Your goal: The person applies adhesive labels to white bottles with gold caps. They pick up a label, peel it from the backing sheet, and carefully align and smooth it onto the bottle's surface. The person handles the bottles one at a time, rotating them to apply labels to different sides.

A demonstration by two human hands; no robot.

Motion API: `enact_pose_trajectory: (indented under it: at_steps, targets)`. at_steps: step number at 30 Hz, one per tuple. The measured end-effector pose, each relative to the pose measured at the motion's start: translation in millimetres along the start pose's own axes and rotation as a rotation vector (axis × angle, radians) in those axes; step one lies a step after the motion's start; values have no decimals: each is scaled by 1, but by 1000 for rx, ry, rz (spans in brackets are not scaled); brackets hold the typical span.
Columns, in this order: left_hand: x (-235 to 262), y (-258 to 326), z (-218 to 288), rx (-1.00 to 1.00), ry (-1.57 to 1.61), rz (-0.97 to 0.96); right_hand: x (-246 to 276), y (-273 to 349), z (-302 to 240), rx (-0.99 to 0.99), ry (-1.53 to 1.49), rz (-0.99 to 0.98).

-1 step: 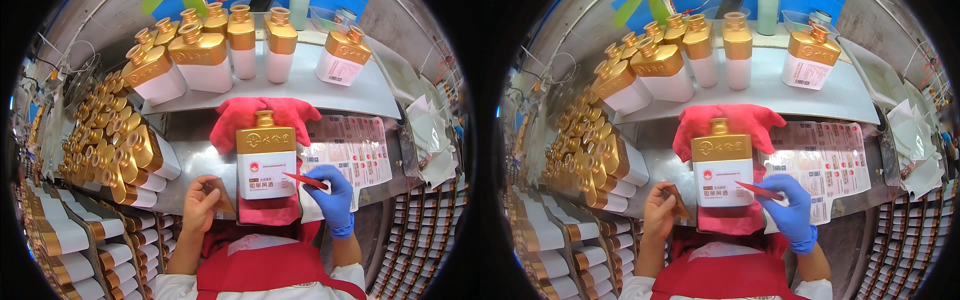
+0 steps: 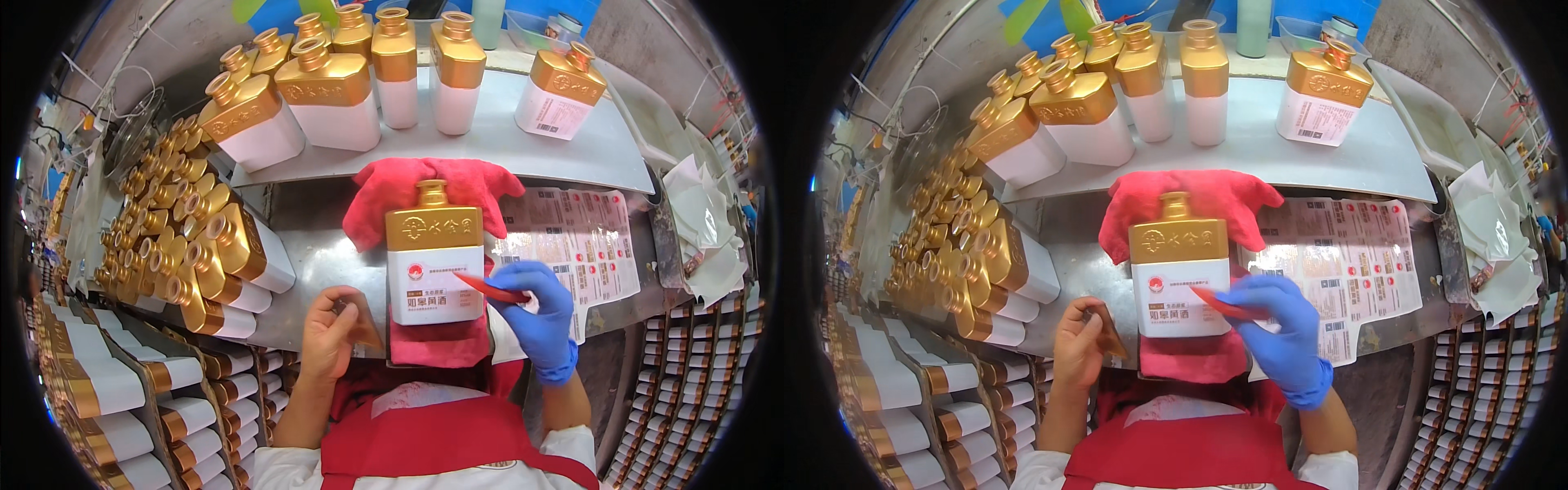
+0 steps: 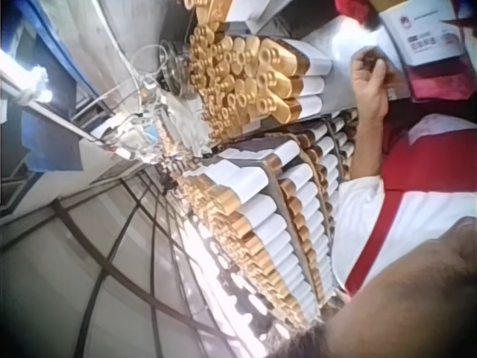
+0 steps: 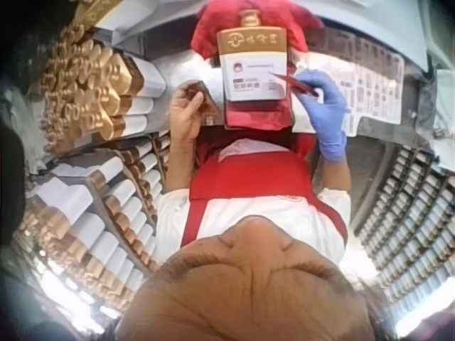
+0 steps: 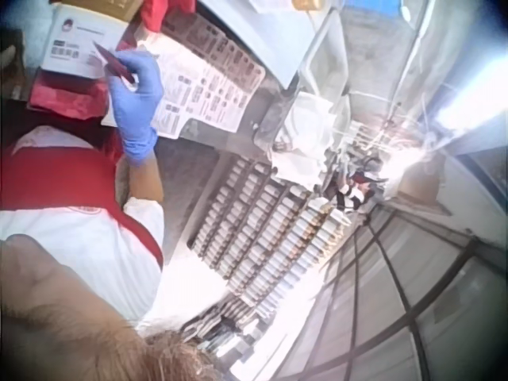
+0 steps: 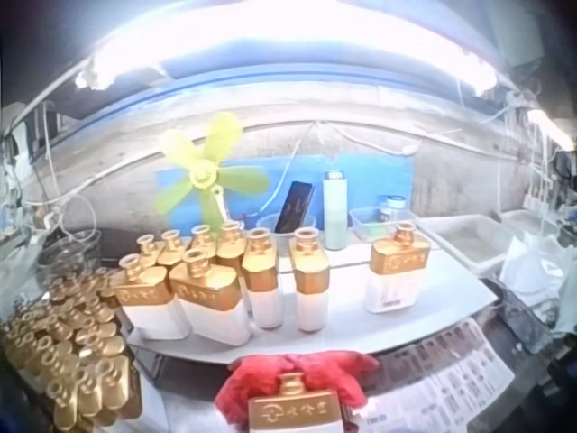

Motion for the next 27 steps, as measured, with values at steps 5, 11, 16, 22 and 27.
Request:
enact_pose_trajectory:
  at_steps: [5,11,16,22,27]
  targets:
    - [-2,-1,-2,-12,-45,1,-38,-50,-43,504,245,-41]
    - [23,1,3,-131,-165,183,-58,27,-27,562,393,-378]
    - [23,-3,-3,-206,-263,181,-34,47,-20,216,273,-195]
    - [13,-11,-13,-87,-97,105,-16,34,-5,-231,-66,252]
    - [21,-17,-12,6,-110,89,-19,40,9,-290,-138,184]
Point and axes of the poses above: each hand's wrist, its own y-axis away from the middle knuckle, its own x-axis out of the back of the hand, z = x × y, the point moved 6 cm from there along -y, towards the middle knuckle, and after that the axes turned 3 degrees about z, right-handed, at the moved point
